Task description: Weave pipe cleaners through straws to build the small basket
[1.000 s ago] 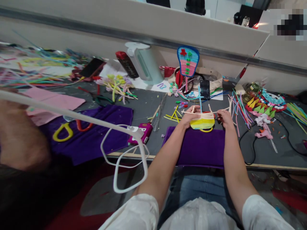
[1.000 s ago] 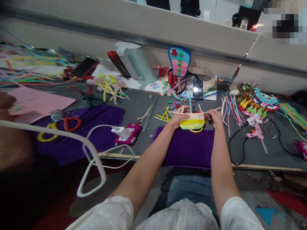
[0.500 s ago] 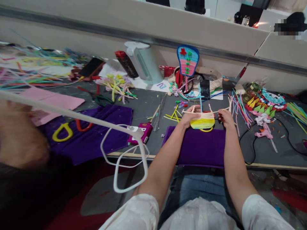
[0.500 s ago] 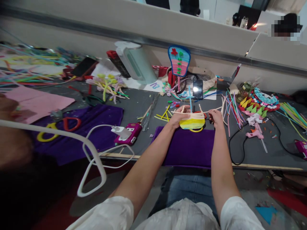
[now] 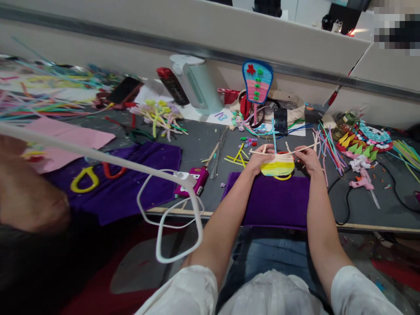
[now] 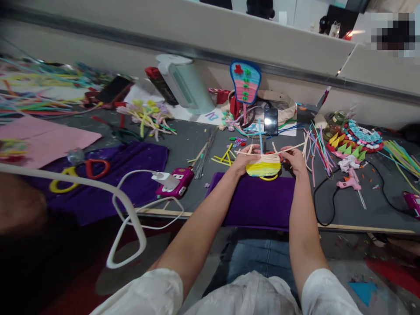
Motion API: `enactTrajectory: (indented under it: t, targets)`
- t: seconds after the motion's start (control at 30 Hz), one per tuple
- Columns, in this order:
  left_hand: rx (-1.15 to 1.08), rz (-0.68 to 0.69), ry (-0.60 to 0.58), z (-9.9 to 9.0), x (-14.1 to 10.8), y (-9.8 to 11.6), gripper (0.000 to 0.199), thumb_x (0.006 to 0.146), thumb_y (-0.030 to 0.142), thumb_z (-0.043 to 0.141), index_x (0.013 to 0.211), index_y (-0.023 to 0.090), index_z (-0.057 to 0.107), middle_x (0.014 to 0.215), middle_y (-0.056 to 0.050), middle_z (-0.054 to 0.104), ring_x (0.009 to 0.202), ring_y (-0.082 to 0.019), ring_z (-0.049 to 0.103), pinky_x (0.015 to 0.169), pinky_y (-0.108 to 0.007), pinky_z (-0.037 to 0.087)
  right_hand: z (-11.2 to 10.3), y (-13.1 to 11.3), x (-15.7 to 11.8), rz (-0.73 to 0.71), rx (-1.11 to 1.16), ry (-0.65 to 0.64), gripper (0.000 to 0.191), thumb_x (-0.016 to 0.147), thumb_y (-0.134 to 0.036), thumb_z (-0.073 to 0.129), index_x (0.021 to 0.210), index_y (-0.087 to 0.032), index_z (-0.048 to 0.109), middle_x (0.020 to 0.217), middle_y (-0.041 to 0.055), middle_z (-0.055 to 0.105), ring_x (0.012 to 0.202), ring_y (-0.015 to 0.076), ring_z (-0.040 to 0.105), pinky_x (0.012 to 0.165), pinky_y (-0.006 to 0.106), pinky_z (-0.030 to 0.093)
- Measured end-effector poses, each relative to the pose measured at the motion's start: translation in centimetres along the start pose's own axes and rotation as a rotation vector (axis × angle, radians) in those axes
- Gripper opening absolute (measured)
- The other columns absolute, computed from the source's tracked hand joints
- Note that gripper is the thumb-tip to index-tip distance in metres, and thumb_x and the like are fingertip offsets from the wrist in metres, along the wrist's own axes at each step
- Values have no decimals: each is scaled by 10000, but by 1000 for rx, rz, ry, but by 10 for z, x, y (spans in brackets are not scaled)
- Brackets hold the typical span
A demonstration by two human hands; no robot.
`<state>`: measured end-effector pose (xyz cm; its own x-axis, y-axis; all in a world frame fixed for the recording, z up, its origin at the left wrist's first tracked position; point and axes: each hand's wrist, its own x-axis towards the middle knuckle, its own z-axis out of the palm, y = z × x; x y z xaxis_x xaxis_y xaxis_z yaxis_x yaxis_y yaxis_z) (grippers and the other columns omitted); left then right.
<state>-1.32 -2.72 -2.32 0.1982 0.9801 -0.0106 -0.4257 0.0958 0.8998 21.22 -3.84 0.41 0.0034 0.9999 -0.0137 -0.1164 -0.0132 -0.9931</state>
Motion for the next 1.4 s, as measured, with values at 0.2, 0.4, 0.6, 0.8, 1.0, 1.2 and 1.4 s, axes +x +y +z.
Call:
enactTrajectory:
  t: [0.2, 0.4, 0.6, 0.8, 1.0, 1.2, 1.4]
  targets:
    - [22, 2, 6, 2, -1, 1, 570, 502, 189, 846, 1029, 161, 630, 847, 12, 626, 663, -99, 596, 662, -262, 473, 25, -5, -2, -270, -57, 54, 198, 664, -337, 743, 788, -196, 680, 633, -40, 606, 499, 78, 479, 482, 219, 399]
    - [153, 123, 60, 4, 1, -2, 754, 547, 163, 780, 1251, 201, 510, 925, 3, 624, 658, -96, 585, 647, -252, 457, 56, -11, -14, -533, -255, -7, 147, 755, -350, 703, 772, -204, 689, 814, 22, 671, 698, 143, 596, 635, 272, 474]
    - [243, 234, 91, 5, 1, -3, 729, 559, 147, 750, 1233, 218, 484, 1098, -53, 591, 729, -119, 605, 681, -265, 468, 71, -13, -26, -632, -494, -65, 112, 842, -332, 633, 813, -255, 710, 841, 28, 641, 773, 165, 596, 702, 291, 481]
    - [308, 300, 122, 5, 2, -2, 763, 529, 177, 814, 1218, 216, 486, 1191, -94, 558, 738, -121, 573, 683, -265, 461, 75, -9, -27, -618, -509, -86, 100, 842, -318, 637, 851, -268, 723, 876, 36, 632, 799, 173, 598, 756, 311, 491]
    - [381, 383, 34, 5, -1, 2, 735, 567, 211, 796, 1243, 210, 508, 1271, -122, 537, 988, -225, 590, 827, -321, 476, 89, -2, -29, -624, -572, -173, 179, 854, -263, 609, 999, -282, 712, 896, 34, 649, 846, 178, 616, 809, 308, 498]
    - [470, 430, -9, 1, 0, 4, 733, 635, 195, 736, 1331, 212, 505, 1291, -126, 531, 1179, -292, 525, 990, -408, 427, 98, 4, -27, -616, -563, -191, 319, 847, -215, 600, 1154, -281, 661, 901, 38, 651, 851, 186, 613, 838, 324, 495]
    - [540, 416, -50, -4, 1, 10, 713, 629, 134, 722, 1313, 231, 548, 1230, -102, 557, 1137, -280, 544, 1036, -419, 397, 104, 1, -27, -591, -556, -190, 209, 840, -231, 605, 1028, -275, 684, 884, 15, 641, 767, 158, 585, 730, 286, 474]
